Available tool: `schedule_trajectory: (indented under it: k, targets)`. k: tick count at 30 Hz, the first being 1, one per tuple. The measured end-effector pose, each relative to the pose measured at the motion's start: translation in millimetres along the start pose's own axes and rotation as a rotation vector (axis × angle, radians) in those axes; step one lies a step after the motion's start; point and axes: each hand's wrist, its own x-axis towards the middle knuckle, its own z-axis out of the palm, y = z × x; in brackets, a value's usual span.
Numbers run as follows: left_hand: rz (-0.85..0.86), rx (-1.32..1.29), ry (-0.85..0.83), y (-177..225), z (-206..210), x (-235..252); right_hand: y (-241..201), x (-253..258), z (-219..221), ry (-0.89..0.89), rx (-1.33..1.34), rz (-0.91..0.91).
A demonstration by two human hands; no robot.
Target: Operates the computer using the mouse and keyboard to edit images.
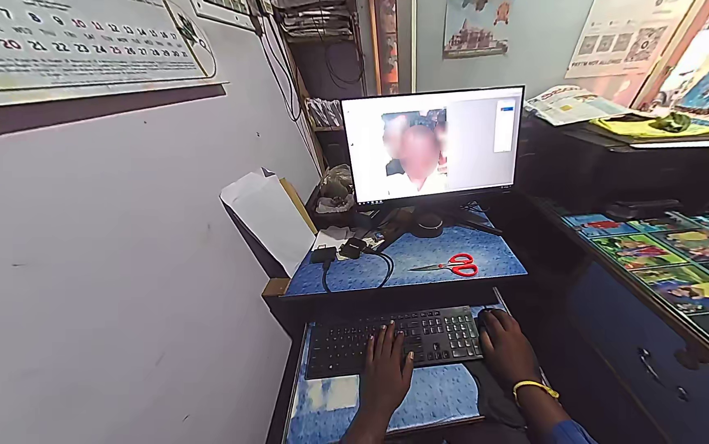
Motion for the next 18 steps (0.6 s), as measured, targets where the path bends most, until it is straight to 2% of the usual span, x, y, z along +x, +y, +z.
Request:
schedule_trajectory:
  k: [4, 10, 18]
  targets:
    - [-0.007, -0.005, -0.044, 0.4, -1.8, 0.6, 0.1, 0.5, -0.2, 0.003, -0.007, 0.001]
    - [0.007, -0.005, -0.003, -0.6, 2.3, 0.5, 0.6, 1.3, 1.4, 0.013, -0.012, -0.003]
    - [-0.003, -0.059, -0.106, 0.4, -7.1, 0.4, 1.5, -0.4, -0.5, -0.095, 0.004, 0.032]
